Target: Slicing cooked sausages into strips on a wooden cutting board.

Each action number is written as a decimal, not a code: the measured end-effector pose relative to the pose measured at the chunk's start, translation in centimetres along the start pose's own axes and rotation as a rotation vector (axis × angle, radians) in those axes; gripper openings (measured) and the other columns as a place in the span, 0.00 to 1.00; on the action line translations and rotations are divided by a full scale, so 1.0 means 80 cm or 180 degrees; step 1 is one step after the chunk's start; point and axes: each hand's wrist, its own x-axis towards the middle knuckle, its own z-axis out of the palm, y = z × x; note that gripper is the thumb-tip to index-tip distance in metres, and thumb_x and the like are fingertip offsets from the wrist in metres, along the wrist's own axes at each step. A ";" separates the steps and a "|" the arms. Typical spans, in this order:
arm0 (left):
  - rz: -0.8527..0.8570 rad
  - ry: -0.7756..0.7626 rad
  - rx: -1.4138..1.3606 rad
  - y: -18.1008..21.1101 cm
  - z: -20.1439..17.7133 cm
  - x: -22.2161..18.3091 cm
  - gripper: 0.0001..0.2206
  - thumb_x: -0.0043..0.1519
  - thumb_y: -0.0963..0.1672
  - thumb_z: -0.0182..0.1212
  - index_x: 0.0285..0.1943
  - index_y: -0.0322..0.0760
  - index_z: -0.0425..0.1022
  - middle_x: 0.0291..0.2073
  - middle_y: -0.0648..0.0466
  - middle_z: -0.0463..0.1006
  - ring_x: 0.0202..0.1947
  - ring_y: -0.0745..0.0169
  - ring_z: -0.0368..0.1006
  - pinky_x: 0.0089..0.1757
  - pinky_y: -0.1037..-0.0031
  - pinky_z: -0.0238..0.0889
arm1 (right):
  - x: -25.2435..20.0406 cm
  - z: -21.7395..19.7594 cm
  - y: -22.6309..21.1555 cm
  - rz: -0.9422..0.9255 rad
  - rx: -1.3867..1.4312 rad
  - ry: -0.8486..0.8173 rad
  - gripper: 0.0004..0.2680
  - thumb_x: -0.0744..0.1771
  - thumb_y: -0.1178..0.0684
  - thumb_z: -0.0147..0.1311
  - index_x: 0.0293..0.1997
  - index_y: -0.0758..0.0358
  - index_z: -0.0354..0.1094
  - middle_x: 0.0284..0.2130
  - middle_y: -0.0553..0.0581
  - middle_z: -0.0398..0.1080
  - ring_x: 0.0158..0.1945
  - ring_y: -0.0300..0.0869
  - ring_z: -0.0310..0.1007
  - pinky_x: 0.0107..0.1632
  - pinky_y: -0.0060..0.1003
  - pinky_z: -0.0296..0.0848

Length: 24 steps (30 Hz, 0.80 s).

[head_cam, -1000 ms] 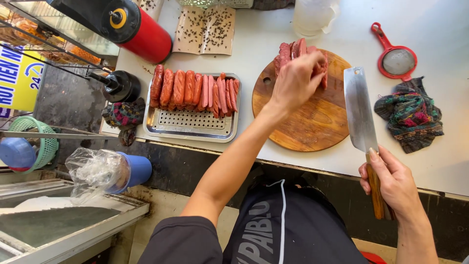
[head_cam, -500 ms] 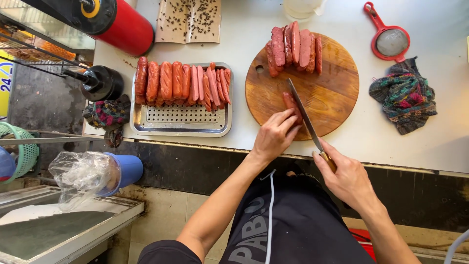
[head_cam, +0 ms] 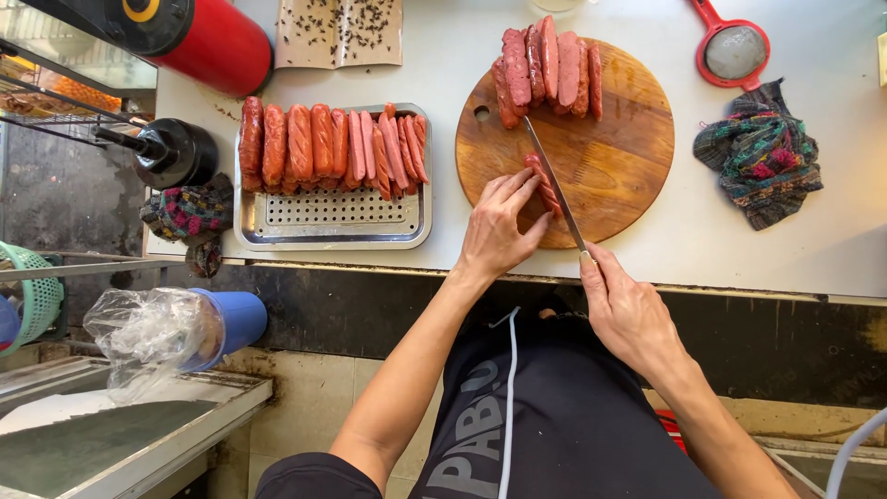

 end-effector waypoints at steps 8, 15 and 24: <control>-0.0080 -0.0047 -0.0026 0.001 -0.002 0.002 0.27 0.55 0.45 0.71 0.63 0.29 0.74 0.61 0.43 0.75 0.62 0.44 0.69 0.62 0.62 0.63 | 0.002 -0.003 -0.003 -0.0092 -0.0091 0.0008 0.20 0.71 0.39 0.35 0.67 0.56 0.62 0.31 0.76 0.75 0.38 0.70 0.76 0.46 0.60 0.73; -0.0099 -0.0053 -0.0039 0.002 -0.002 0.003 0.26 0.54 0.45 0.71 0.62 0.29 0.74 0.61 0.43 0.75 0.62 0.44 0.69 0.62 0.62 0.63 | -0.004 -0.007 0.000 0.0022 -0.0115 -0.0117 0.19 0.71 0.40 0.37 0.67 0.56 0.61 0.29 0.76 0.75 0.37 0.70 0.76 0.43 0.61 0.72; -0.0090 -0.0068 -0.0057 -0.003 -0.001 0.006 0.26 0.54 0.45 0.72 0.60 0.29 0.75 0.60 0.45 0.76 0.61 0.44 0.69 0.62 0.62 0.63 | -0.015 -0.011 0.000 0.0257 -0.0189 -0.0336 0.18 0.71 0.41 0.37 0.66 0.53 0.60 0.28 0.75 0.75 0.35 0.71 0.76 0.42 0.63 0.72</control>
